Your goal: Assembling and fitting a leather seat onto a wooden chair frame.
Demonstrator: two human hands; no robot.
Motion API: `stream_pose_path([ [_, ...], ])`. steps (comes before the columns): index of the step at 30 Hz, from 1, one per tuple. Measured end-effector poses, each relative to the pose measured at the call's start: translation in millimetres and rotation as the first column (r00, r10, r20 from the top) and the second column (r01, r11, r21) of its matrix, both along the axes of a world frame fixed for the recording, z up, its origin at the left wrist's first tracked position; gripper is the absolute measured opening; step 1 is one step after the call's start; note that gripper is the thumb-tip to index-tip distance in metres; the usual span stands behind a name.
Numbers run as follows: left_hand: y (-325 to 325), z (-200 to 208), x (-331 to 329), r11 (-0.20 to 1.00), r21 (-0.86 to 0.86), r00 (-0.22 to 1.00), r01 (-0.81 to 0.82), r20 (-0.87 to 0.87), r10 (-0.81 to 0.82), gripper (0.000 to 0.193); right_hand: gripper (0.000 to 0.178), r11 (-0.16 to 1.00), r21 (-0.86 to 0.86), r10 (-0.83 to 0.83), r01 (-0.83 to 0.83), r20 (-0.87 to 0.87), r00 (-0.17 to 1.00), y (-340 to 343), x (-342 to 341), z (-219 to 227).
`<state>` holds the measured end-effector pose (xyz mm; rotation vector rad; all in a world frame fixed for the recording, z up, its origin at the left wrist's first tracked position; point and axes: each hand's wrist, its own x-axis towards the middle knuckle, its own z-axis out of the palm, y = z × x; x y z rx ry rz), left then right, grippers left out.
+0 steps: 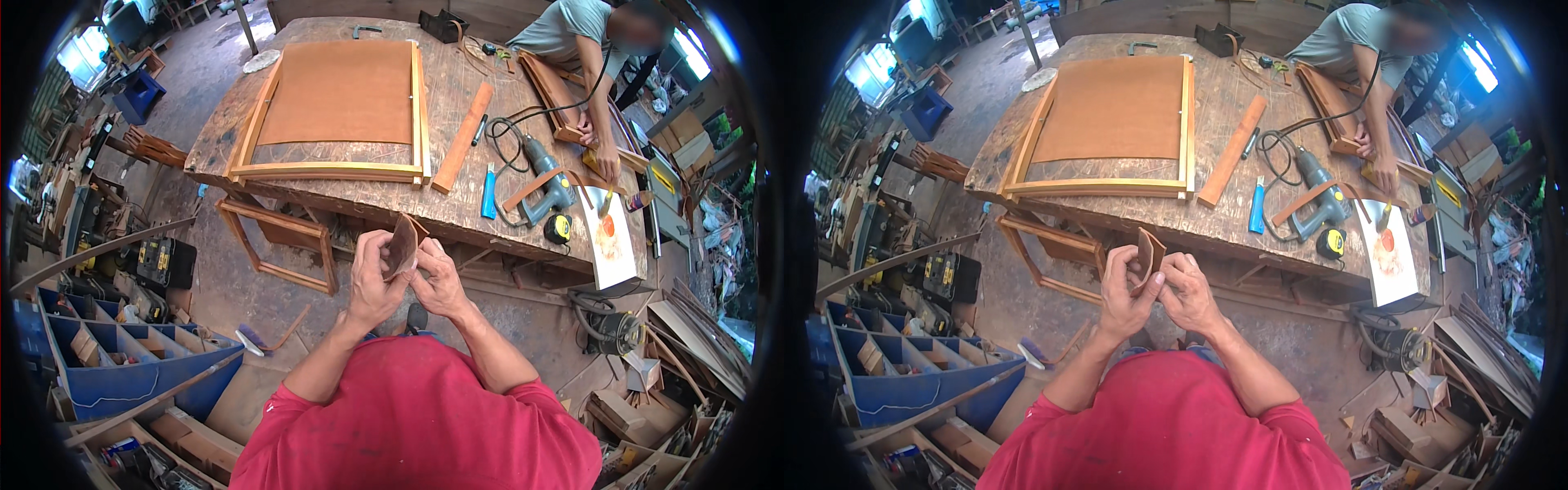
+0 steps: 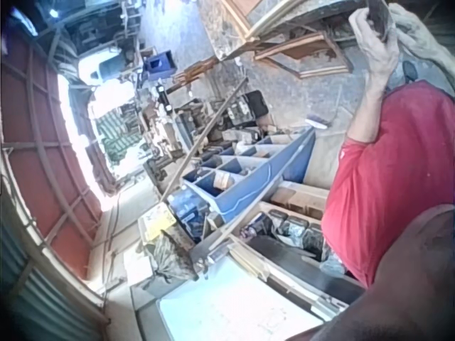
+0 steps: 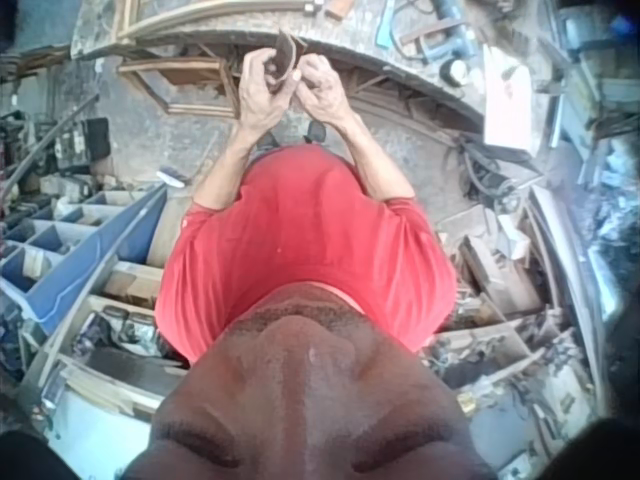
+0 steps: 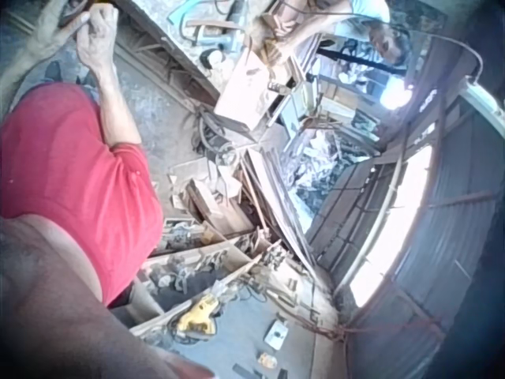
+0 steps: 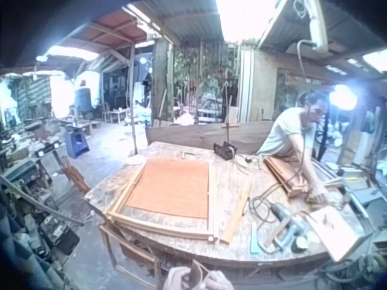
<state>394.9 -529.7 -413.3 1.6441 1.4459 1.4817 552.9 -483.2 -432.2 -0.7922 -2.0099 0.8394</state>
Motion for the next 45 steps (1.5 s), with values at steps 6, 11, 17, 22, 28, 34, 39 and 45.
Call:
stream_pose_path([
  [6, 0.7, -9.2, -0.8, 0.987, 0.151, 0.973, -0.059, -0.212, 0.09, 0.045, 0.02, 0.968, -0.215, 0.111, -0.129, -0.096, 0.989, -9.5, 0.2, 1.6],
  [11, -0.8, -15.9, 4.8, 0.998, 0.056, 0.999, -0.025, -0.025, 0.027, 0.045, 0.024, 0.888, -0.436, 0.118, -0.144, -0.086, 0.989, -18.2, 7.2, 12.4],
  [17, -3.3, -14.3, 1.6, 0.999, 0.033, 0.989, 0.012, -0.147, -0.007, 0.048, 0.027, 0.851, -0.512, 0.124, -0.112, -0.012, 0.992, -8.5, 27.6, 24.3],
  [22, -4.6, -8.0, 2.8, 0.987, 0.138, 0.896, -0.087, -0.423, 0.138, 0.054, 0.035, 0.819, -0.568, -0.284, 0.085, -0.272, 0.92, 11.5, 38.9, 57.0],
  [28, 2.7, -2.0, 8.8, 0.967, 0.255, 0.898, -0.03, -0.417, 0.138, 0.06, 0.023, 0.945, -0.286, -0.157, 0.157, 0.024, 0.987, 12.0, 36.0, 76.7],
  [34, -12.3, -15.2, -26.2, 0.983, -0.041, 0.943, 0.179, -0.276, -0.183, 0.062, 0.019, 0.855, -0.508, -0.266, 0.105, -0.255, 0.93, 24.1, 72.8, 55.6],
  [39, -26.7, -48.7, -49.6, 0.958, -0.203, 0.955, 0.201, -0.179, -0.238, 0.028, 0.022, 0.882, -0.438, -0.288, 0.174, -0.208, 0.935, 28.3, 123.8, 44.4],
  [45, -61.9, -73.2, -88.2, 0.958, -0.259, 0.952, 0.123, -0.244, -0.188, 0.017, 0.028, 0.824, -0.492, -0.462, 0.28, -0.298, 0.835, 32.2, 184.7, 31.7],
])
